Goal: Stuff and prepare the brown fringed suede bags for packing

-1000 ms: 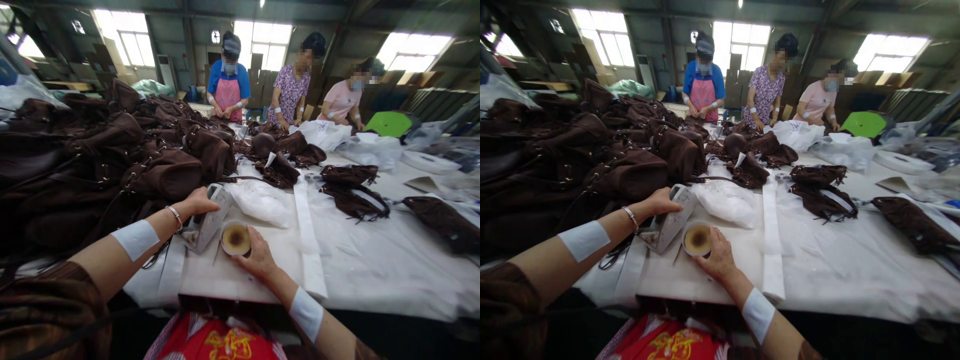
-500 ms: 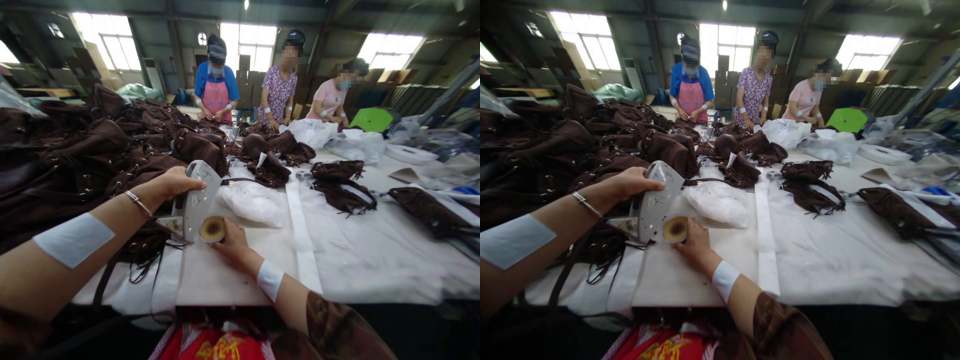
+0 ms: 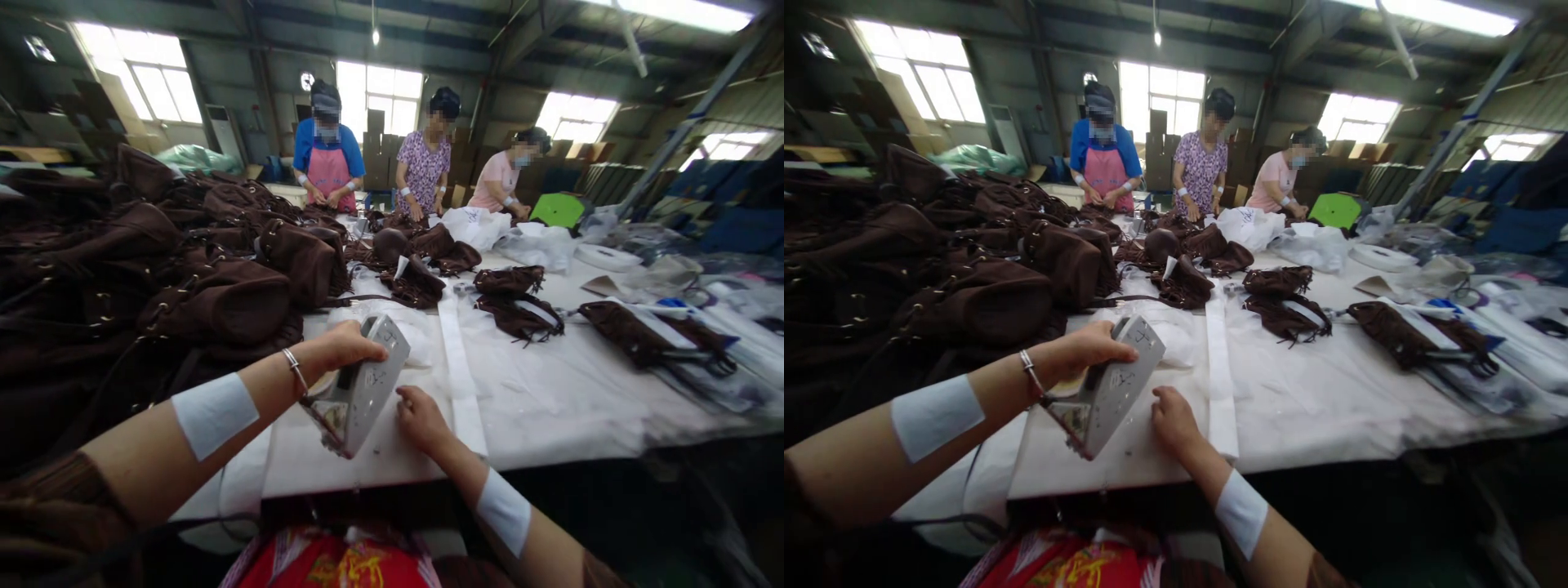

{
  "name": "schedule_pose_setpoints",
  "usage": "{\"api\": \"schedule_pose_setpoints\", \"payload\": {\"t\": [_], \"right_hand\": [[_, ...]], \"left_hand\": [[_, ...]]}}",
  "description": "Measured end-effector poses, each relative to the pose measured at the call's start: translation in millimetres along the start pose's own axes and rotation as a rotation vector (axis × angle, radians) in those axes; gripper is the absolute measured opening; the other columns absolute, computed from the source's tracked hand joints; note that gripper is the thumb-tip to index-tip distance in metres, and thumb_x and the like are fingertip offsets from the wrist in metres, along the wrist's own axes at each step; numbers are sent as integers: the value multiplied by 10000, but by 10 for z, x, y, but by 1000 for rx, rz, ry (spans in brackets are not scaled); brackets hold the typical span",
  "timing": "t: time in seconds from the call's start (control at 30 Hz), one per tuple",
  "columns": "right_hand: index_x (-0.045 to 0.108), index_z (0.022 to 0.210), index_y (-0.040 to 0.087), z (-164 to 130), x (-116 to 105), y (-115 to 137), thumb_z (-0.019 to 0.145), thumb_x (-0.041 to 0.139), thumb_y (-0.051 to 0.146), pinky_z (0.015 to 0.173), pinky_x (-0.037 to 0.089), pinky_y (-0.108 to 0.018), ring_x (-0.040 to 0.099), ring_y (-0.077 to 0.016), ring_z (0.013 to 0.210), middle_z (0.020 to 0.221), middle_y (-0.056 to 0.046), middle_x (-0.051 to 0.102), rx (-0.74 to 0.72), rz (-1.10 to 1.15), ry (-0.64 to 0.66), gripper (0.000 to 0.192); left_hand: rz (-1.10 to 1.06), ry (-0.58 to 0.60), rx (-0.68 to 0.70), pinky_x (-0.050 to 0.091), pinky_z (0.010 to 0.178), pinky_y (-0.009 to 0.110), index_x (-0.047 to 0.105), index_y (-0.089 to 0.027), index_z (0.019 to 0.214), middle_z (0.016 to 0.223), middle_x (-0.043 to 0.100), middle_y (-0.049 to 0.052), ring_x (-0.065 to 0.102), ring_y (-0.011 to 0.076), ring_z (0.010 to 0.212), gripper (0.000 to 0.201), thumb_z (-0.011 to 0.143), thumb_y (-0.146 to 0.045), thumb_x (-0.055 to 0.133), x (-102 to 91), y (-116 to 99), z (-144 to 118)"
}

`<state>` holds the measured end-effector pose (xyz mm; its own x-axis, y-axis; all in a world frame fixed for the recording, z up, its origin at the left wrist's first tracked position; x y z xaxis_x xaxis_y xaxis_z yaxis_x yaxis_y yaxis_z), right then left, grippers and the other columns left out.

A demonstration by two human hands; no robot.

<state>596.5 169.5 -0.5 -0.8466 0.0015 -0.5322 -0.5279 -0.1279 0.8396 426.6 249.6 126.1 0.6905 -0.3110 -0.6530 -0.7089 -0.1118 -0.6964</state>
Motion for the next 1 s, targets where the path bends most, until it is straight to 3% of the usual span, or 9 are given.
{"api": "schedule_pose_setpoints", "payload": {"t": [0.1,0.2,0.33,0.53,0.67,0.73,0.8,0.87,1.0], "right_hand": [[729,1052,142,-56,-406,-235,847,501,213,976,525,-428,693,-255,1025,1066,-124,751,78,29,-77,314],[735,1014,179,-57,-562,-281,850,525,278,927,542,-382,707,-228,962,1009,-80,767,86,71,-98,285],[742,977,177,-27,-495,-200,840,546,318,920,532,-378,707,-234,945,985,-84,771,74,99,-94,278],[707,1099,162,113,-230,44,886,521,419,904,543,-371,703,-243,982,1064,-99,756,18,198,-56,382],[702,1114,163,179,-209,-45,894,522,407,937,546,-395,700,-256,1005,1087,-117,745,16,176,-40,375],[686,1159,141,246,-332,-179,896,524,380,955,546,-427,698,-272,1015,1138,-149,725,48,96,-96,391],[644,1247,115,376,-491,-247,888,535,323,1001,527,-458,674,-289,1088,1230,-181,682,30,-11,-146,429],[556,1374,85,577,-600,-207,846,592,257,1102,449,-481,574,-311,1271,1370,-210,595,-57,-160,-134,556],[277,1582,159,1093,-556,-188,676,803,219,1191,294,-536,233,-366,1516,1627,-227,259,-105,-465,70,1049]], "left_hand": [[85,28,-20,510,512,280,698,-118,873,842,760,110,722,279,740,492,540,-454,832,324,33,-54],[167,27,-21,522,560,289,697,-139,770,801,754,99,721,283,761,397,536,-436,820,502,101,-62],[296,-84,-71,520,624,311,688,-141,823,897,758,150,722,317,858,405,545,-412,803,526,220,20],[383,-211,-37,528,784,344,597,-111,1189,1134,720,223,703,355,1046,685,698,-575,705,595,179,172],[411,-238,90,530,840,335,651,-123,1130,1101,733,201,701,325,1059,600,855,-642,529,262,90,289],[445,-311,154,507,939,371,598,-93,1263,1216,684,225,656,326,1152,597,925,-565,455,-55,54,330],[487,-354,250,427,1078,392,507,-108,1401,1390,582,214,550,315,1299,604,901,-445,545,-292,11,378],[578,-287,386,299,1189,429,458,-192,1473,1543,445,162,385,317,1440,753,767,-286,701,-319,-39,465],[938,31,631,218,1172,657,300,-321,1563,1665,216,151,175,409,1519,1061,621,-99,736,99,-11,745]]}}
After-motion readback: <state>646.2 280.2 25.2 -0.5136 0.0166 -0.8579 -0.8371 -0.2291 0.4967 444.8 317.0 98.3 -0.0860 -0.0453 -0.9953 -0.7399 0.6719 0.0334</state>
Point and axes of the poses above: each hand's wrist, its own z-axis towards the middle knuckle, its own x-axis out of the palm, y = z × x, the point moved 8 cm from there along z, towards the middle knuckle
